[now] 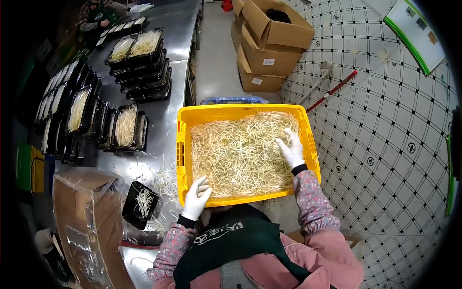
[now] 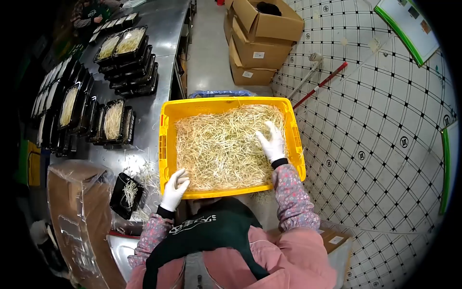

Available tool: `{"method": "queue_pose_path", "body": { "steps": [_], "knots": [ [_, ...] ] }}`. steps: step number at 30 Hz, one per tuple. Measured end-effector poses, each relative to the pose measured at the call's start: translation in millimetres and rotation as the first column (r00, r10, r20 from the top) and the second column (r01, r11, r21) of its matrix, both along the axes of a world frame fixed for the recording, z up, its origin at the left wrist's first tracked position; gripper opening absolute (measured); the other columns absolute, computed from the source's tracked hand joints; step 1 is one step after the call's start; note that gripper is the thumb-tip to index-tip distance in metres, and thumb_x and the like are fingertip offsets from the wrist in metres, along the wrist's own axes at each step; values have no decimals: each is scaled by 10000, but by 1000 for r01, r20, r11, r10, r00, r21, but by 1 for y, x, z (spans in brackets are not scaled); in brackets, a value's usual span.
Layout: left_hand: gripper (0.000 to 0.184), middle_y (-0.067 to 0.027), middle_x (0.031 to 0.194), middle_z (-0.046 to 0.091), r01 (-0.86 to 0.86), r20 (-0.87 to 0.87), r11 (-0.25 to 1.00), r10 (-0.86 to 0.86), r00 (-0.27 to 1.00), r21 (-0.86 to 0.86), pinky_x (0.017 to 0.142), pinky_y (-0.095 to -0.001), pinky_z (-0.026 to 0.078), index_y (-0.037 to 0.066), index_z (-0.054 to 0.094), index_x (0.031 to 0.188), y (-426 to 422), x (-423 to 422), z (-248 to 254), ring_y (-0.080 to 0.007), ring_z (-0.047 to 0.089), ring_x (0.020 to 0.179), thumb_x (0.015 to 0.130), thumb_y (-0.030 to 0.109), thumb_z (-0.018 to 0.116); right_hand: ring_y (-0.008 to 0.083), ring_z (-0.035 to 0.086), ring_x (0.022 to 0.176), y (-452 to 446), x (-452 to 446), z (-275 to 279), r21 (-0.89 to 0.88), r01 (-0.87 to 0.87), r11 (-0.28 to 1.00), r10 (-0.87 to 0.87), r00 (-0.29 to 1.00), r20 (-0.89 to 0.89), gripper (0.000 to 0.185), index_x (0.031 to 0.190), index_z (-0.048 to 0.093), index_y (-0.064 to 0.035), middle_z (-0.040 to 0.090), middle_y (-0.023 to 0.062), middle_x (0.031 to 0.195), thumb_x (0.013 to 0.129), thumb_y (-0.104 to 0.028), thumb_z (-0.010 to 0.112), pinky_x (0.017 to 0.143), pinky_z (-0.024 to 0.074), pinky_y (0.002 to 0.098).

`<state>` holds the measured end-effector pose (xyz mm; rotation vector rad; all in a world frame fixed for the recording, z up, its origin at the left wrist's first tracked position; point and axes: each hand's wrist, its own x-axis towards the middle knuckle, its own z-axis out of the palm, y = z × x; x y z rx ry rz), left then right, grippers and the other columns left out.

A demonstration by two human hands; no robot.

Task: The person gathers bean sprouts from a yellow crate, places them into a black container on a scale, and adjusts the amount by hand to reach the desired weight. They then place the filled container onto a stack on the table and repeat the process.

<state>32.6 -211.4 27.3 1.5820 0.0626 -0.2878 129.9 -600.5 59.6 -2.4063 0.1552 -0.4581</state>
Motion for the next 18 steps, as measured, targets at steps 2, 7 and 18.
{"method": "queue_pose_path", "body": {
  "steps": [2, 7, 18],
  "knots": [
    [566, -153, 1316, 563, 114, -67, 993, -113, 991, 16, 951, -311, 490, 14, 437, 1408, -24, 8, -2, -205, 580, 1156, 901, 103, 674, 347, 473, 1288, -46, 37, -17, -201, 57, 978, -69, 996, -53, 669, 1317, 534, -43, 527, 201, 1371, 810, -427, 743, 1090, 368, 411],
    [625, -163, 1434, 474, 203, -171, 973, -220, 960, -112, 1019, -325, 447, 31, 370, 1462, -104, 33, -17, -225, 524, 1232, 920, 112, 670, 350, 421, 1336, -64, 124, -25, -264, -176, 948, 50, 905, -423, 829, 1372, 491, -26, 484, 196, 1420, 806, -609, 656, 1129, 317, 410],
    [734, -172, 1576, 252, 20, -492, 967, -147, 858, -255, 1104, -386, 362, 63, 175, 1543, -224, 66, -1, -249, 389, 1382, 971, 233, 603, 350, 662, 951, -74, 140, -49, -335, -397, 855, 136, 793, -594, 905, 1073, 676, 13, 697, 222, 984, 745, -814, 509, 869, 492, 437]
  ]
}}
